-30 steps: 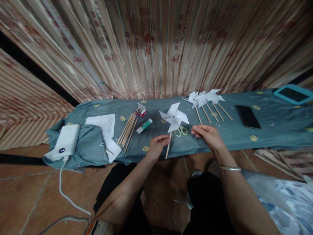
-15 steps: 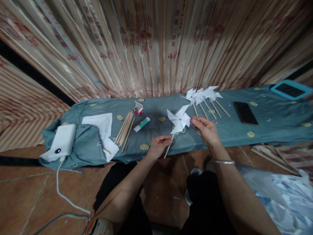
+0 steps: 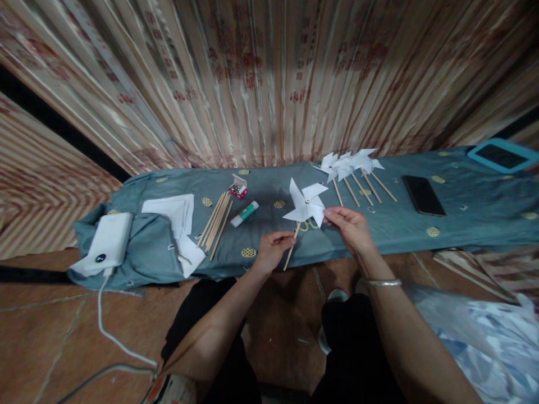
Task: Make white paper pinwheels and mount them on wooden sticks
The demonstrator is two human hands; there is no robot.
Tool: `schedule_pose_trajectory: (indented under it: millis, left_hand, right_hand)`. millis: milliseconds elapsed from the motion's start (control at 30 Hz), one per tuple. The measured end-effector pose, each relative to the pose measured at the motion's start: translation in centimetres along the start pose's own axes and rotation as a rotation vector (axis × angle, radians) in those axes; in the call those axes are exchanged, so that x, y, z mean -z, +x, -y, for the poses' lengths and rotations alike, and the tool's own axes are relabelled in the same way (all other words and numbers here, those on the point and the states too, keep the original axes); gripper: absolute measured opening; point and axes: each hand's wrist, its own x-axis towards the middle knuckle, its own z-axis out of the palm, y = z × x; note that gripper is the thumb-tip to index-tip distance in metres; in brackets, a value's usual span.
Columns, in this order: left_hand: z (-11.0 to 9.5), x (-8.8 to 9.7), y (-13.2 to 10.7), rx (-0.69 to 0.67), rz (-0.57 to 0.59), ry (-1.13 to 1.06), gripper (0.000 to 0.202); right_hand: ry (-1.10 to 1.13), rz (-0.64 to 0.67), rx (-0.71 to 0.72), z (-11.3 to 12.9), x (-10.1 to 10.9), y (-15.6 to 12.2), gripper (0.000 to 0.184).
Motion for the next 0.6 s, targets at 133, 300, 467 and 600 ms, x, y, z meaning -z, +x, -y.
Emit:
schedule_pose_trajectory:
  millis: [133,300,467,600]
  left_hand:
    - [0.1,0.1,0.1,-0.016,0.02,0.05,0.017]
    - [0.2,0.1,0.1,-0.021,0.01,0.057,0.017]
    - [0.5,0.1,0.3,-0.038,-0.003,0.047,0.02]
    - [0.5,0.1,0.4,-0.052,0.008,0.046,0.022]
  right_hand:
    - [-0.004,0.028,-0.006,-0.1,-0.2,-0.2,0.038]
    - [0.007,0.06,-0.034,0.1,-0.6,-0.5,0.036]
    - [0.037,0.09,-0.065,0.1,-1.0,-0.8,0.037]
    - [0.032,0.117,-0.078,0.0,-1.2,-0.9,0.037]
